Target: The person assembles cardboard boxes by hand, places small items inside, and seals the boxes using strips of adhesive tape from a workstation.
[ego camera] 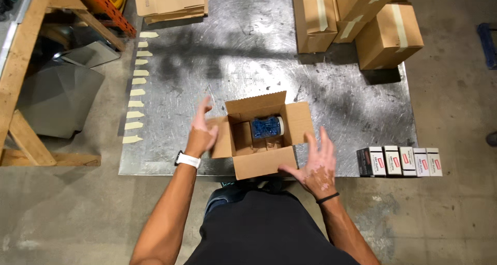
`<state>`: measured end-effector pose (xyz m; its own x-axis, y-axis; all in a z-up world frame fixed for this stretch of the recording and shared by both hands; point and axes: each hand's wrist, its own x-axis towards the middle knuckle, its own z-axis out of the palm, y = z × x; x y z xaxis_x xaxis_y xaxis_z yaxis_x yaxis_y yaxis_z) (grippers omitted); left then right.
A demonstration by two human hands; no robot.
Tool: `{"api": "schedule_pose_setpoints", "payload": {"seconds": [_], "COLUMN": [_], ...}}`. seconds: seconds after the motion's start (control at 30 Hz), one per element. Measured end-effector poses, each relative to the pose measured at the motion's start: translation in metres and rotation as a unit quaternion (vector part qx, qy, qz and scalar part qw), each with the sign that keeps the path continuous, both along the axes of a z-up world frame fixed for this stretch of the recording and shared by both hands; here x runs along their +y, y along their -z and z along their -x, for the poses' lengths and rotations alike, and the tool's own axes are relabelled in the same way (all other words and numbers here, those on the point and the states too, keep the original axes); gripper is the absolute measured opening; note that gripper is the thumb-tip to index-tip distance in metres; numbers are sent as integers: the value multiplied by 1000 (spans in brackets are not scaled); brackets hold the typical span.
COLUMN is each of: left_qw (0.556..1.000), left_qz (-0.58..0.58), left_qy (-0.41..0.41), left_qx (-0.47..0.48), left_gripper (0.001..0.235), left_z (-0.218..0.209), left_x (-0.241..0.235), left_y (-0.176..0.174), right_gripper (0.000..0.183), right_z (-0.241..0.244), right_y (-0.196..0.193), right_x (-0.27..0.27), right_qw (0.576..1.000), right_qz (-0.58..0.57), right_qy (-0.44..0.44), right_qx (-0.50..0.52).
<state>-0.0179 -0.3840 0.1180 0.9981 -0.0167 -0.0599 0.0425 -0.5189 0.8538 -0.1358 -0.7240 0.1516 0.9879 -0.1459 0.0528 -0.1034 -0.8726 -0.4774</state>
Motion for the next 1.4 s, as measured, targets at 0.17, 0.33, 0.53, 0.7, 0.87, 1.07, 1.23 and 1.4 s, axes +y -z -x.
{"api": "schedule_pose_setpoints", "payload": {"seconds": [0.17,0.33,0.53,0.7,0.87,1.07,1.23,1.4], "left_qw": [997,985,991,991,989,985,985,983], "left_qz": [-17,-76,-58,-13,-64,-84,-96,-116], "left_qy": [61,63,-21,-120,-125,-143,-143,-139], "left_qx": [36,144,115,64,50,44,31,25], "left_gripper": [63,78,76,58,57,56,57,58], "left_z": [13,-25,-50,-41,-32,-29,-29,-30], "left_x": [-20,-19,-46,-65,-68,-70,-72,-70], "left_y": [57,69,89,93,87,72,83,88], "right_gripper": [142,149,138,106,28,25,40,86], "right_z": [-20,-37,-60,-128,-185,-177,-166,-161], "right_y": [73,95,-14,17,137,213,130,23], "right_x": [5,-2,44,60,61,50,60,59], "right_qw": [980,973,922,894,835,830,828,919], "right_qz": [162,155,319,382,466,475,445,192], "right_qy": [-70,-120,-194,-231,-269,-291,-328,-312], "right_qx": [96,120,103,27,114,29,92,147]}}
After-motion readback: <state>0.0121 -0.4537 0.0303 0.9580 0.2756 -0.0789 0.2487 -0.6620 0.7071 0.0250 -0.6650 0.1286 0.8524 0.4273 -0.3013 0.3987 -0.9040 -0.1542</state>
